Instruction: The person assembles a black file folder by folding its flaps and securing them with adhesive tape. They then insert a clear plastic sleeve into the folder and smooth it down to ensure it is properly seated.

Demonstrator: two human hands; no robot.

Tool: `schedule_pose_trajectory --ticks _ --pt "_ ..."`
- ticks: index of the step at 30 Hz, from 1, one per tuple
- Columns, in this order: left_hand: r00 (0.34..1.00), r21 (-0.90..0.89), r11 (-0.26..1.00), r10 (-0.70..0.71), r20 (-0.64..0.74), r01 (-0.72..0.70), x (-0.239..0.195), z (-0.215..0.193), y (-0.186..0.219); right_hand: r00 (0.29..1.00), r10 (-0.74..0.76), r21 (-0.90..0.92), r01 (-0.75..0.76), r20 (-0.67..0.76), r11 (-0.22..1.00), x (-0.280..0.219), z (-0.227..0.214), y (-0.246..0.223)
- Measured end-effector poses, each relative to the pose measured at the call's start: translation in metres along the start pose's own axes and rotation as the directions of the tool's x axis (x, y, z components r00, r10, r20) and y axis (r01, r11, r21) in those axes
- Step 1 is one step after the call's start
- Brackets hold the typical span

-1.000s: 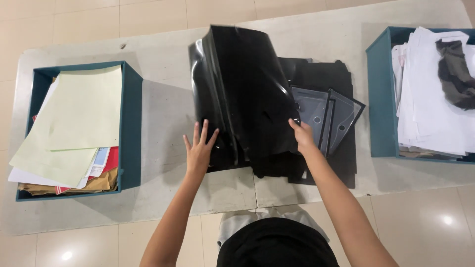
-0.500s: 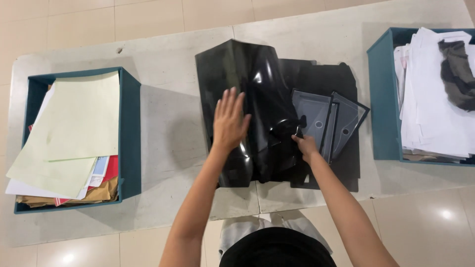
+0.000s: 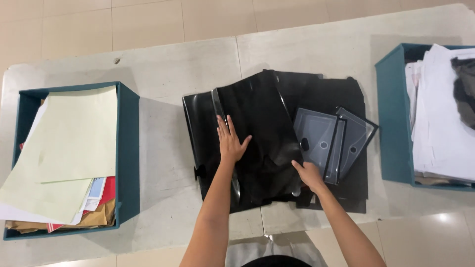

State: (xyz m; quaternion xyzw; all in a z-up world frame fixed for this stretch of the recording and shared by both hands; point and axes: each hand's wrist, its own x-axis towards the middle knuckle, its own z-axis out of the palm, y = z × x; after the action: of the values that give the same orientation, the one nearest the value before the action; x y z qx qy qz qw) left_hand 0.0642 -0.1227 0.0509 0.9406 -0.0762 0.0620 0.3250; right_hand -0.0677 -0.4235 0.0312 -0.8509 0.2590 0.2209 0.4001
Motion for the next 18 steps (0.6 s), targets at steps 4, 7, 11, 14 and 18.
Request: schedule_pose_trajectory --ticks 4,7,11,14,18 --pt "0.966 0.359 0.929 -0.165 0.197 0.085 0.003 0.009 -0.007 0.970 0.226 -0.453 -0.163 0.089 0.877 -0.060 -0.037 -0.090" --pt "0.968 0.402 0.914 -0.145 0.207 0.050 0.005 0.009 -0.012 0.994 -0.023 -0.688 -0.054 -0.103 0.724 -0.071 -0.035 -0.121" --pt "0.973 0.363 0.932 -0.091 0.211 0.009 0.004 0.005 -0.020 0.748 -0.605 -0.633 0.335 -0.271 0.698 -0.046 -0.013 -0.160" --pt "0.977 0.351 0.936 -0.056 0.204 -0.020 0.005 0.003 -0.024 0.719 -0.689 -0.763 0.394 -0.091 0.512 0.001 0.016 -0.162" --pt "0.956 0.356 0.933 -0.055 0.288 -0.054 0.014 -0.009 -0.021 0.863 -0.506 -0.743 0.343 0.007 0.575 0.044 0.041 -0.147"
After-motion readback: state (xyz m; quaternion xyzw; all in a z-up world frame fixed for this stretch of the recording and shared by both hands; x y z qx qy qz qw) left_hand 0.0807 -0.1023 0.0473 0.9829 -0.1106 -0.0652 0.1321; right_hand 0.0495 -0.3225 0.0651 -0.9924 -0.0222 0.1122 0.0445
